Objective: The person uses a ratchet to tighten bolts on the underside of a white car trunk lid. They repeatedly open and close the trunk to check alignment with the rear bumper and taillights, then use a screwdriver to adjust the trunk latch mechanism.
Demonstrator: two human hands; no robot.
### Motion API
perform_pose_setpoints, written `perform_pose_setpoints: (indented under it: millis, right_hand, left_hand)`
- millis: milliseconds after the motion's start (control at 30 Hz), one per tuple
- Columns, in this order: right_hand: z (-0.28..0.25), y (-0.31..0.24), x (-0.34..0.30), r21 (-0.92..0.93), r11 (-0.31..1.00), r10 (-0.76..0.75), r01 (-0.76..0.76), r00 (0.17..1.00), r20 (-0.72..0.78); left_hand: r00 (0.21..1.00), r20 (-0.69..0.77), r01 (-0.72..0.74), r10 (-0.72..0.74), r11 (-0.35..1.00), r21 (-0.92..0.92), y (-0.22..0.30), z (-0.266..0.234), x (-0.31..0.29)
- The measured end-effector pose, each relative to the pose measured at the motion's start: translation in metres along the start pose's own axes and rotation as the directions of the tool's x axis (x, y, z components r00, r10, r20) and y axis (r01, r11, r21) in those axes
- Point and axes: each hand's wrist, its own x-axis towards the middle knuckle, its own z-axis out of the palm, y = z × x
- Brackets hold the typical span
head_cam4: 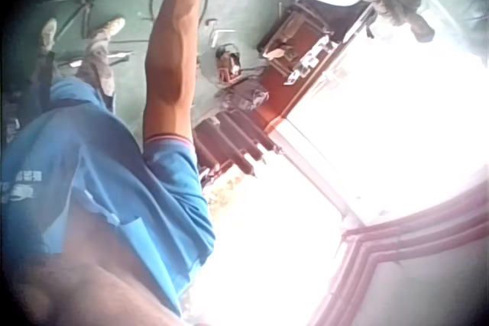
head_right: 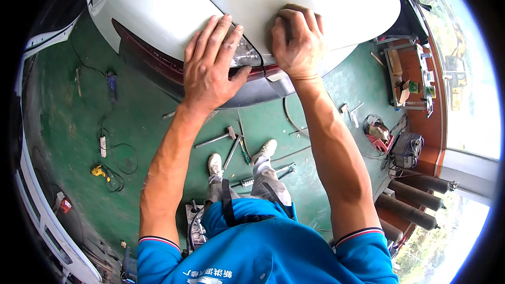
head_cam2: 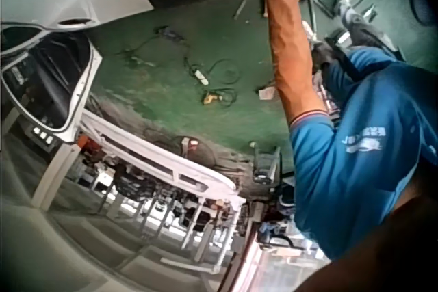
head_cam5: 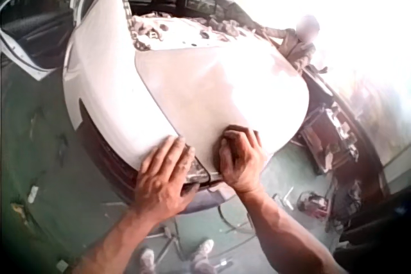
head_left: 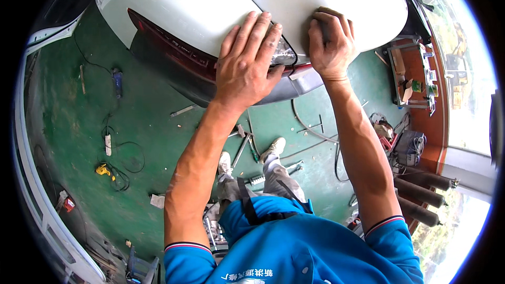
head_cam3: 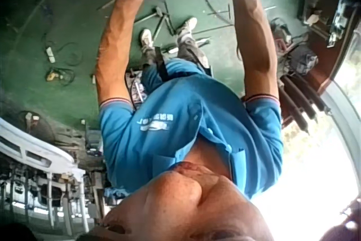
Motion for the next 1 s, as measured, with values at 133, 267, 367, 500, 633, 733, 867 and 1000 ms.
perform_pose_setpoints:
  millis: [133,267,367,500,633,733,867,1000]
  right_hand:
    - [-0.002,-0.004,0.0,-0.013,1.0,-0.009,0.01,1.0,0.02]
    - [-0.001,-0.006,0.003,0.001,1.0,-0.006,0.006,1.0,0.03]
    - [-0.005,-0.01,0.004,-0.012,1.0,0.026,-0.025,0.997,0.066]
    - [-0.001,-0.007,0.004,0.004,1.0,0.004,-0.004,1.0,0.022]
    - [-0.001,-0.008,0.004,0.008,1.0,-0.001,0.001,1.0,0.025]
    - [-0.002,-0.009,0.004,-0.004,1.0,0.02,-0.02,0.999,0.039]
    - [-0.002,-0.007,0.004,-0.007,1.0,0.005,-0.005,0.999,0.04]
    - [-0.004,-0.008,0.003,-0.022,1.0,0.014,-0.013,0.998,0.062]
  left_hand:
    - [1.0,-0.003,0.018,-0.018,1.0,-0.013,0.0,0.001,-0.001]
    - [0.999,-0.027,0.019,-0.019,1.0,-0.017,-0.001,0.003,-0.001]
    - [1.0,-0.018,0.021,-0.022,0.999,-0.025,-0.002,0.002,-0.001]
    - [1.0,-0.014,0.019,-0.019,0.999,-0.027,-0.002,0.001,0.0]
    - [1.0,-0.013,0.019,-0.02,0.999,-0.029,-0.003,0.002,0.0]
    - [1.0,-0.017,0.019,-0.019,0.999,-0.03,-0.003,0.002,-0.001]
    - [1.0,-0.02,0.021,-0.021,0.999,-0.028,-0.002,0.002,0.0]
    - [0.999,-0.032,0.022,-0.023,0.999,-0.034,-0.001,0.003,0.0]
